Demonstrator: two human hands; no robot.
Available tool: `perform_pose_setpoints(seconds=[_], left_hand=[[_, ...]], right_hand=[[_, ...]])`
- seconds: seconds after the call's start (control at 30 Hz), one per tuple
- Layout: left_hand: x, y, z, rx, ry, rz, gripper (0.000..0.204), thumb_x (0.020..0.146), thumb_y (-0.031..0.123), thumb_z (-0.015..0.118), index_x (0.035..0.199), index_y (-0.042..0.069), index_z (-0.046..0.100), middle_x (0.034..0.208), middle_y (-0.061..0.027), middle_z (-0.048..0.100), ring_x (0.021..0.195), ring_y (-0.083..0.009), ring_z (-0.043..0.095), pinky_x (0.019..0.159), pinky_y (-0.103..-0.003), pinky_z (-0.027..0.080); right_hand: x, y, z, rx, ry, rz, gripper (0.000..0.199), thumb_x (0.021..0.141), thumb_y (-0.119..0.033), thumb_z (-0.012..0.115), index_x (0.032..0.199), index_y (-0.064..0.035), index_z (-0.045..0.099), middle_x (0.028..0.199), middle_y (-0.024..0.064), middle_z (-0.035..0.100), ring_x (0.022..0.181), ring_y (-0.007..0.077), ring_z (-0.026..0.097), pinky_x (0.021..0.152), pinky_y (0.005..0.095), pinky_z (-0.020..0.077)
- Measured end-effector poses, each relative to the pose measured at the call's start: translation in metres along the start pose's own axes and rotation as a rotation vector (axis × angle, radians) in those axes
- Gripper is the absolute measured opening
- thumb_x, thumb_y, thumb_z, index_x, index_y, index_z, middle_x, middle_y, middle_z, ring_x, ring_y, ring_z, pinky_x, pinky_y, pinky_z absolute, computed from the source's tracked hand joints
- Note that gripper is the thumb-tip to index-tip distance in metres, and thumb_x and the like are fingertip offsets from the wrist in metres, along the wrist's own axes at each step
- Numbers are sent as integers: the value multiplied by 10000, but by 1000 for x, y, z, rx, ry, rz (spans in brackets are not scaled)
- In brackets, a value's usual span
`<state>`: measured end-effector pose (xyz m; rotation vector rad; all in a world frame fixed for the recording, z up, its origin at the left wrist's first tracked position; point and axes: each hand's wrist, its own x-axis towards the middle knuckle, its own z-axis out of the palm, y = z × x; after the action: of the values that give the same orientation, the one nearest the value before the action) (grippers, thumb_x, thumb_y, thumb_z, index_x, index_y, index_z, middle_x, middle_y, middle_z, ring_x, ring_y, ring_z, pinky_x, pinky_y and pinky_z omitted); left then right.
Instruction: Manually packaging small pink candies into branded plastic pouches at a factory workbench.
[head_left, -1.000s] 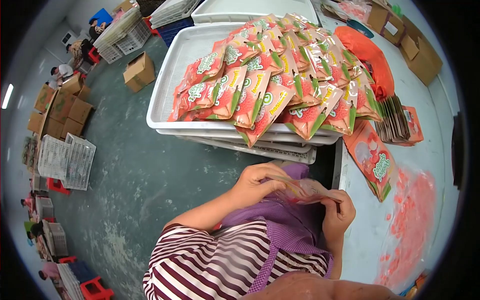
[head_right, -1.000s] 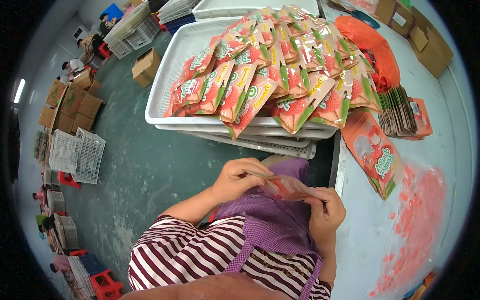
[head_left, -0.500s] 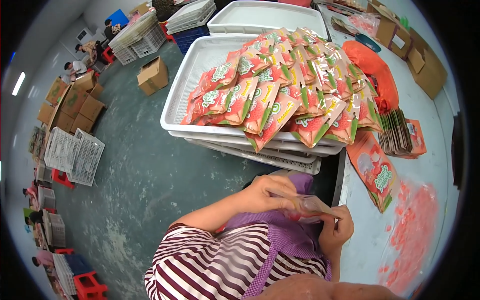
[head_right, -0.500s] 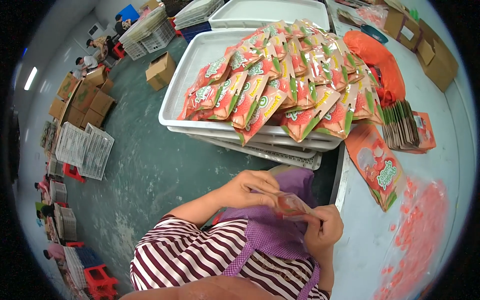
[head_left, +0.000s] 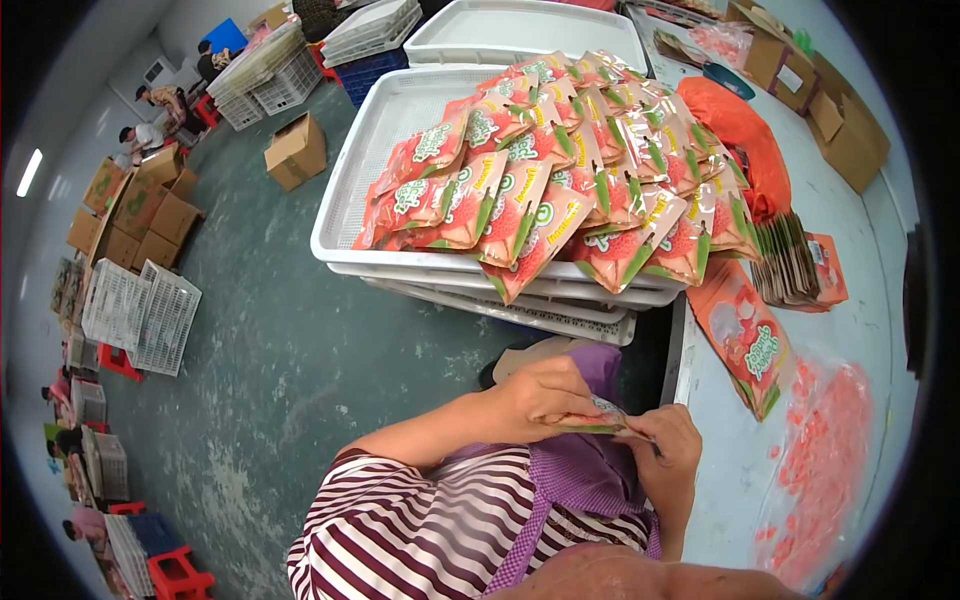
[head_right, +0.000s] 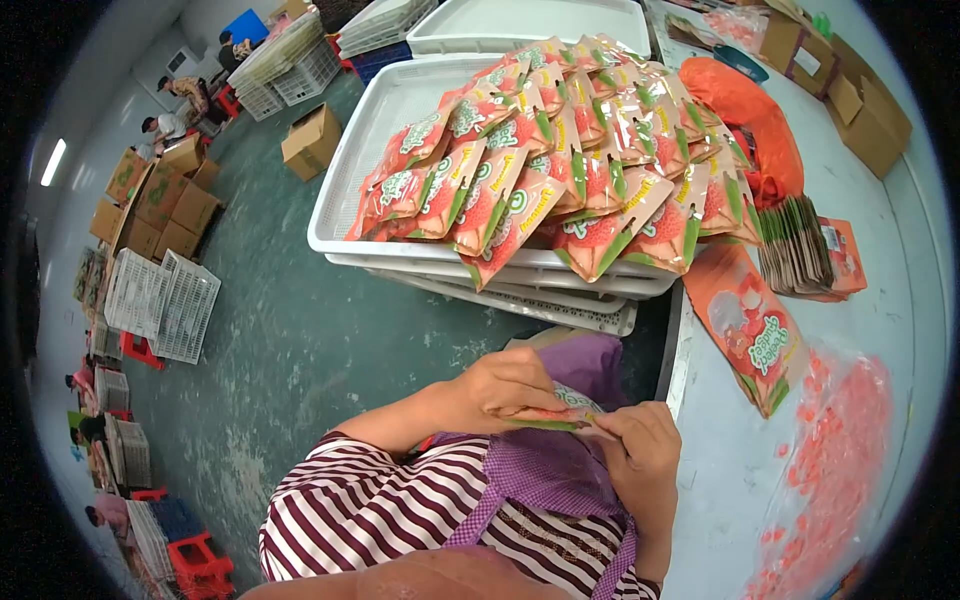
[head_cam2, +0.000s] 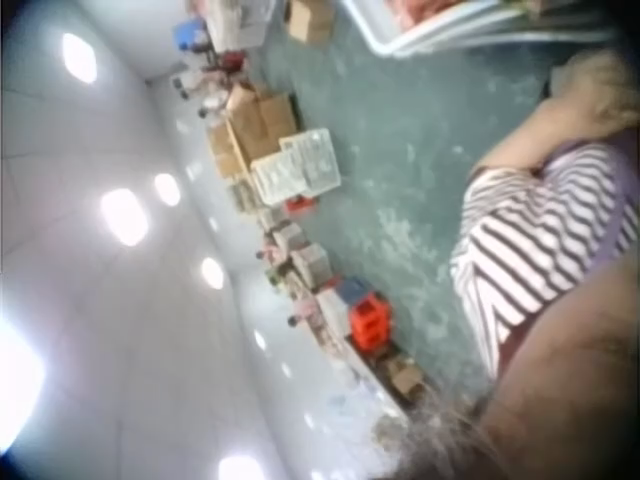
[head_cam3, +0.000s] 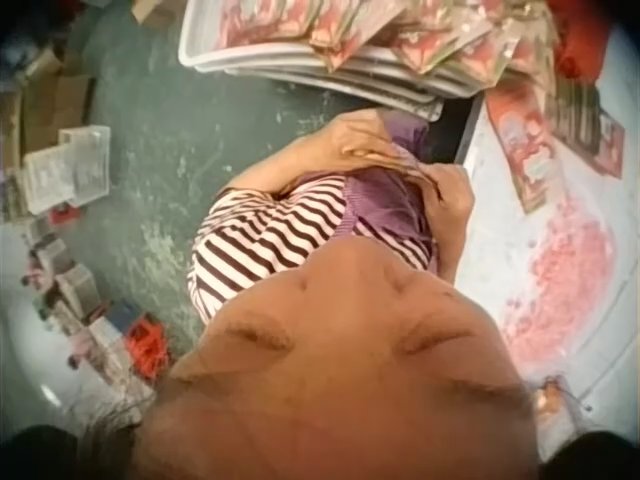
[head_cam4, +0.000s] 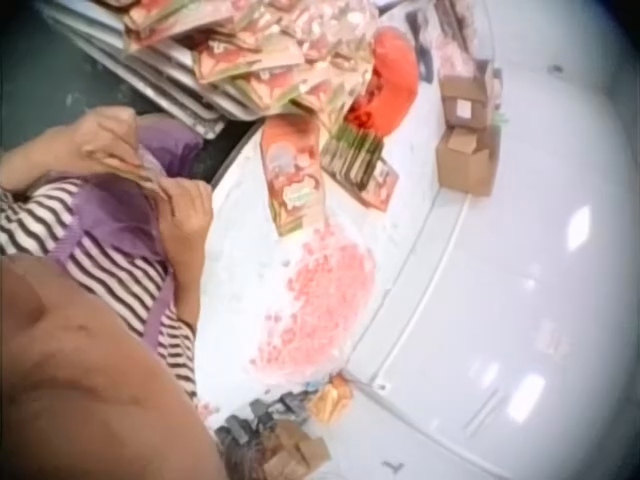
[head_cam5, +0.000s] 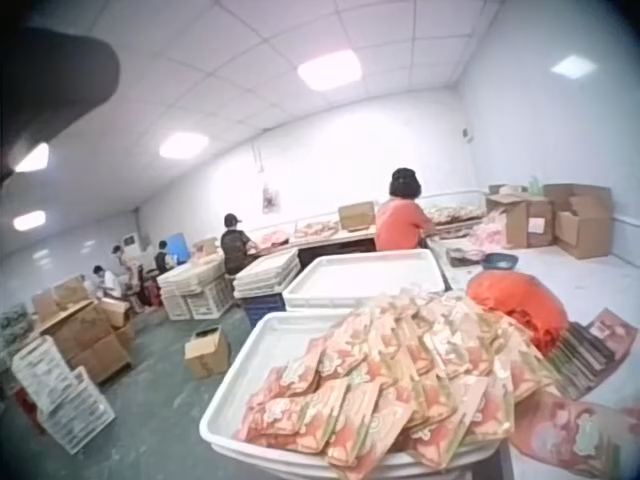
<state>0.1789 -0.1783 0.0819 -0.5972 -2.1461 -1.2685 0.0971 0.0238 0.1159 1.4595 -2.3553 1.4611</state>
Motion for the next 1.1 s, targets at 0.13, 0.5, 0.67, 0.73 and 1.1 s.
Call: perform_pose_setpoints(seconds=[0.13, 0.5, 0.67, 0.73, 1.1], left_hand=[[-1, 1, 0, 23, -47, -13, 224, 708, 43, 730, 920, 16, 664, 806, -74, 614, 732, -206, 574, 632, -313, 468], [-8, 0, 6, -73, -38, -96, 260, 653, 4, 734, 907, 16, 676, 799, -83, 624, 722, -213, 576, 638, -312, 472], [-6, -2, 6, -102, -53, -101, 237, 667, 16, 726, 899, 16, 678, 800, -83, 624, 720, -217, 575, 638, -310, 469], [-8, -4, 8, -96, -46, -100, 225, 678, 12, 715, 899, 17, 677, 792, -83, 618, 712, -216, 571, 632, -313, 466], [-4, 0, 13, -85, -43, -74, 213, 684, 19, 706, 895, 11, 674, 787, -84, 613, 700, -220, 560, 613, -316, 462]], right_hand=[[-1, 2, 3, -120, -2, -63, 208, 634, 23, 685, 826, -16, 616, 736, 82, 580, 656, 260, 524, 601, 354, 413], [-2, 4, 5, -149, -18, -116, 147, 650, 7, 670, 772, -39, 601, 709, 69, 552, 649, 253, 520, 592, 348, 402], [3, 0, 2, -147, -39, -120, 157, 643, -16, 689, 767, -51, 599, 712, 50, 546, 667, 250, 520, 662, 366, 402], [2, -4, -2, -154, -61, -88, 159, 640, -22, 693, 764, -52, 598, 705, 48, 542, 670, 248, 522, 676, 372, 400], [-2, -3, 5, -251, -100, -103, 130, 646, -8, 686, 724, -51, 591, 680, 59, 541, 685, 260, 523, 753, 397, 437]])
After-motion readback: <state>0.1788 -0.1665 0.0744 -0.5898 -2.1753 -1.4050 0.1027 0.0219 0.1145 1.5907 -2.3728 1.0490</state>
